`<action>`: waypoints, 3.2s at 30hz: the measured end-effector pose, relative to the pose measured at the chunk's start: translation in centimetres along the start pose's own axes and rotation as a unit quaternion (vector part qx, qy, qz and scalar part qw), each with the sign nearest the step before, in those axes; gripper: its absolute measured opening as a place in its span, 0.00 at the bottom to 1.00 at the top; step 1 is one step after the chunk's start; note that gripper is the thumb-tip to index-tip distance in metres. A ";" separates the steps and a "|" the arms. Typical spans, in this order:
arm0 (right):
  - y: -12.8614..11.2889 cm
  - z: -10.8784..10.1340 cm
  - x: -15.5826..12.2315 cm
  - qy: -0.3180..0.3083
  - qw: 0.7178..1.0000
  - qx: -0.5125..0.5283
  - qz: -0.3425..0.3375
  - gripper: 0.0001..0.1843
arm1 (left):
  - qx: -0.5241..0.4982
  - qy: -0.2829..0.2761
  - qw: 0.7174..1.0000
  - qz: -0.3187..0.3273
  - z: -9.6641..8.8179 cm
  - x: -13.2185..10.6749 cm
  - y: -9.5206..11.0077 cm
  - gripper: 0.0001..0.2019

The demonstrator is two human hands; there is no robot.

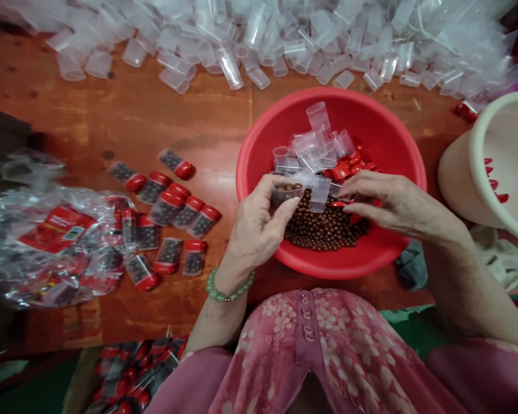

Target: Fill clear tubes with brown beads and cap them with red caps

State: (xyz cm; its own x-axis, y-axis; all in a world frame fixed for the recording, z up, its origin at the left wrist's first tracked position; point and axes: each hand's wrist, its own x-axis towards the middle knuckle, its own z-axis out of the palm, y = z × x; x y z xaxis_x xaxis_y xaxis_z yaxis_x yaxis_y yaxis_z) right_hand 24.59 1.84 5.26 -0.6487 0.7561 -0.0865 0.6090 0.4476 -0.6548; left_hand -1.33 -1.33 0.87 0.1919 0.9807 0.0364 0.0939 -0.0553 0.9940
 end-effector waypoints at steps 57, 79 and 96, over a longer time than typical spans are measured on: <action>-3.2 2.2 -1.5 0.279 0.951 0.130 -0.013 0.13 | -0.227 -0.119 0.965 -0.049 1.6 -0.4 1.8 0.08; -5.7 3.4 3.2 0.315 0.934 -0.019 -0.170 0.18 | -0.168 -0.110 0.980 0.004 0.8 0.5 1.1 0.12; -3.6 6.2 3.8 0.237 0.916 -0.288 -0.149 0.45 | -0.312 -0.154 0.930 -0.117 1.2 1.5 0.1 0.17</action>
State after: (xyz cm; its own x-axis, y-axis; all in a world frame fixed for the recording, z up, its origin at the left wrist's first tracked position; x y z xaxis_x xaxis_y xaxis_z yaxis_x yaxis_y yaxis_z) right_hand 17.12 0.10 2.60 -0.6374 0.6202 0.4572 0.6654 0.7423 -0.0792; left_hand 0.17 -0.06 0.89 0.5168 0.8471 -0.1236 -0.3993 0.3662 0.8405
